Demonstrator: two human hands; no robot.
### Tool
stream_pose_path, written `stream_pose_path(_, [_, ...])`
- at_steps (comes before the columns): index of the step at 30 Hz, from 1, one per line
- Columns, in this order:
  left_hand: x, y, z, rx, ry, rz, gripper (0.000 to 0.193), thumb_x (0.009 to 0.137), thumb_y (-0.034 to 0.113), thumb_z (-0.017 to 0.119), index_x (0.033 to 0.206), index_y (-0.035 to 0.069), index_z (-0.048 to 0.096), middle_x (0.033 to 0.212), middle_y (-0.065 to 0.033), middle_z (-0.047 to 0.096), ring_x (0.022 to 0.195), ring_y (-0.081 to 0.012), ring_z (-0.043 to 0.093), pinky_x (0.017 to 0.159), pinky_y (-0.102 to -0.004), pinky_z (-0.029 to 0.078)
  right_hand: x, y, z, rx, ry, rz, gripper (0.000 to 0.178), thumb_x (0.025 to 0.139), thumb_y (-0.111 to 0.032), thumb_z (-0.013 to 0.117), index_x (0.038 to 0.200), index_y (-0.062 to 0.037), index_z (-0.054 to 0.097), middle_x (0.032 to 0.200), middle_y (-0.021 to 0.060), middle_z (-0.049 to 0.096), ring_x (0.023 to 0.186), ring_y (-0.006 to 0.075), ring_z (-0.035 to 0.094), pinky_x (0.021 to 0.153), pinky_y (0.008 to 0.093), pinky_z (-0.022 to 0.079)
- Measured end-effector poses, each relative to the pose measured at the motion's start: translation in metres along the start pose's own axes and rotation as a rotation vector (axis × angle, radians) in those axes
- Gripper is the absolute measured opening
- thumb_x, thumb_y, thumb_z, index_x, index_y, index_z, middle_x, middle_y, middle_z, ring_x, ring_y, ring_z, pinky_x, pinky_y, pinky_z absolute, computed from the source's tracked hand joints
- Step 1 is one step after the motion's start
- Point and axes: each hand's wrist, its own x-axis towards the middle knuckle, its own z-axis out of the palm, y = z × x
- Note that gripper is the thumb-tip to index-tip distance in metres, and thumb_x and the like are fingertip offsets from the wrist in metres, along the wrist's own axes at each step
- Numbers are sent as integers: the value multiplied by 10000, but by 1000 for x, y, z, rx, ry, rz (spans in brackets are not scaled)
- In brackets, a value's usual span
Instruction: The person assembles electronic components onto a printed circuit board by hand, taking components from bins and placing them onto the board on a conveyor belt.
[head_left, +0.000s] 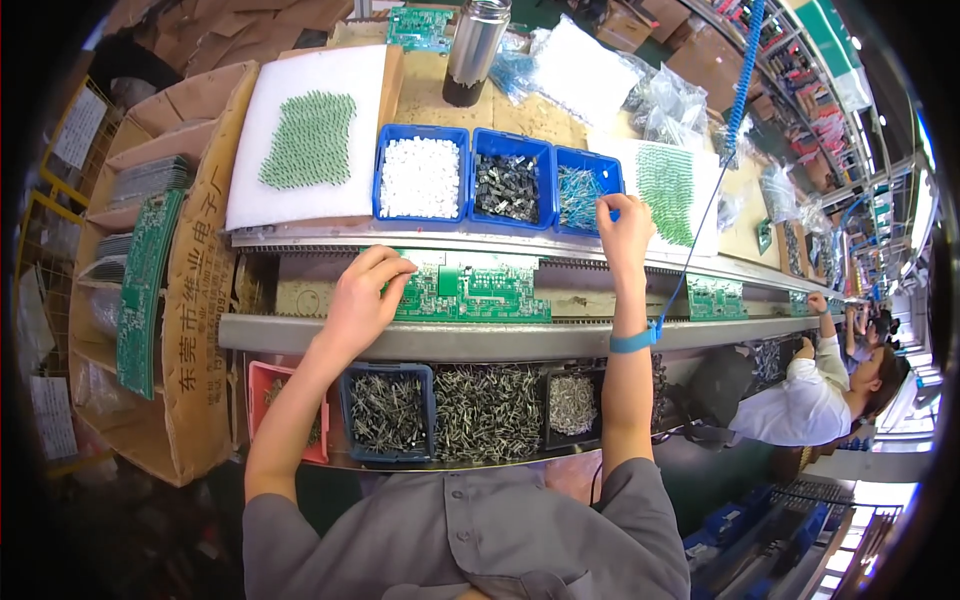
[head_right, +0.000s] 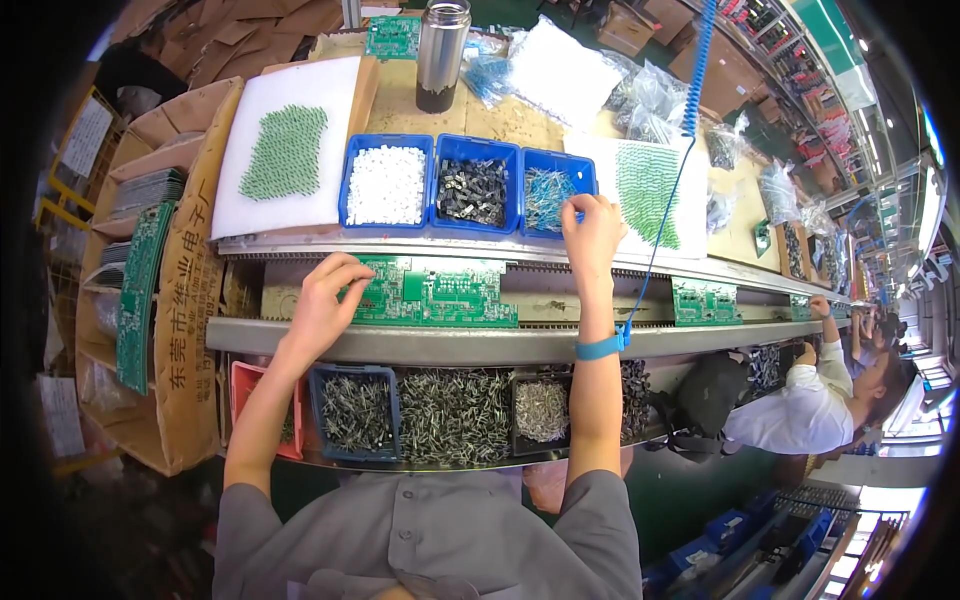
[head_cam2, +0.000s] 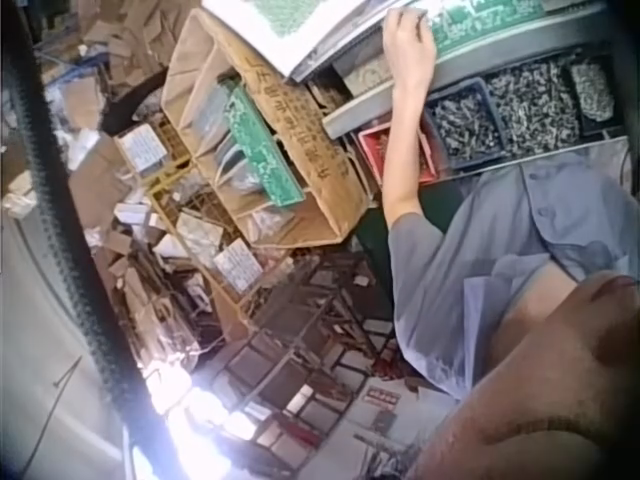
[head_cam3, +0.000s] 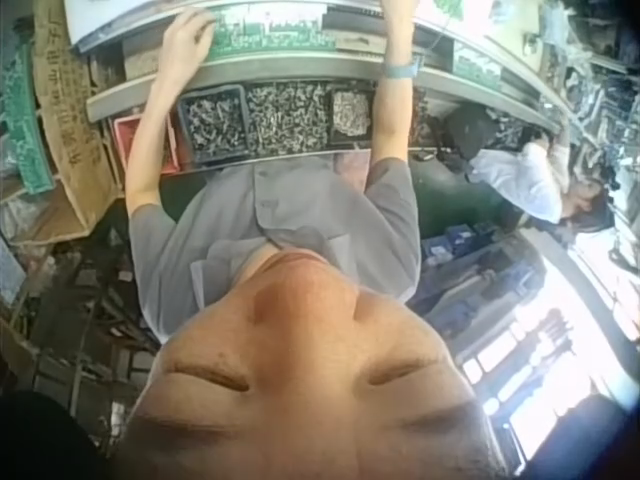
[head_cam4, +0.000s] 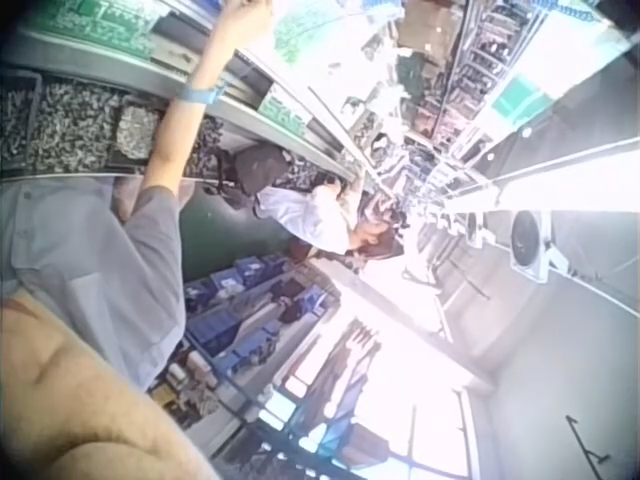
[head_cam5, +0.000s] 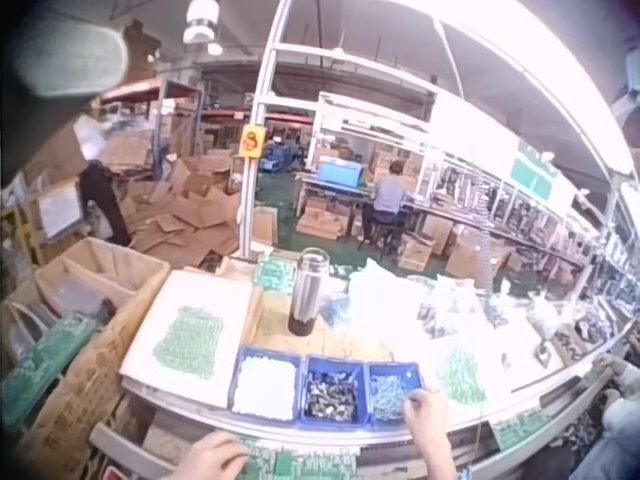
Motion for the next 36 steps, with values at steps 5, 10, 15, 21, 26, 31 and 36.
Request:
stream_pose_path(5, [0, 3, 7, -49, -25, -4, 103, 816, 1, 617, 912, 1, 653, 899, -108, 613, 795, -261, 611, 668, -337, 475, 0, 9, -1, 83, 113, -32, 80, 790, -156, 680, 782, -80, 704, 800, 86, 640, 803, 298, 557, 723, 403, 412])
stream_pose_path(10, [1, 9, 9, -118, -54, -65, 99, 824, 15, 620, 916, 12, 658, 875, -101, 625, 758, -232, 619, 638, -313, 485, -3, -4, -8, 469, 51, 67, 142, 839, -153, 677, 834, -11, 694, 780, 71, 659, 713, 163, 574, 645, 310, 434])
stream_pose_path(15, [0, 10, 26, -672, -76, -278, 155, 861, 81, 647, 997, 16, 685, 917, -46, 684, 786, -108, 614, 663, -254, 497, -49, -72, -21, 977, -390, 107, 78, 856, -83, 642, 873, -27, 694, 789, -21, 656, 668, 12, 499, 568, 180, 363])
stream_pose_path(21, [2, 19, 38, -1042, -168, -444, 197, 853, 109, 683, 1015, -3, 679, 907, -32, 670, 767, -68, 583, 641, -220, 475, -91, -119, -23, 1034, -623, 20, 79, 824, -97, 678, 871, -33, 681, 813, 25, 666, 721, 88, 549, 635, 240, 382])
stream_pose_path(26, [-7, 10, 41, -1191, -178, -531, 181, 863, 125, 681, 995, 1, 678, 900, -34, 666, 778, -79, 594, 648, -229, 485, -99, -126, -18, 1014, -541, -62, 42, 808, -72, 675, 819, -33, 661, 771, 40, 638, 758, 159, 557, 659, 284, 395])
stream_pose_path(31, [-6, 1, 28, -1305, -101, -563, 117, 892, 60, 609, 996, 10, 630, 918, -74, 657, 816, -147, 636, 715, -275, 525, -100, -110, -18, 575, -414, -264, 51, 731, -83, 680, 734, -72, 630, 735, 53, 598, 740, 252, 530, 685, 378, 381])
stream_pose_path(36, [-5, -15, 9, -1110, -82, -564, 175, 877, 92, 632, 1023, -4, 637, 887, -65, 666, 765, -97, 611, 690, -222, 503, -110, -86, -14, 131, -330, -514, 67, 724, -121, 697, 727, -117, 631, 732, 25, 549, 780, 226, 495, 689, 380, 331])
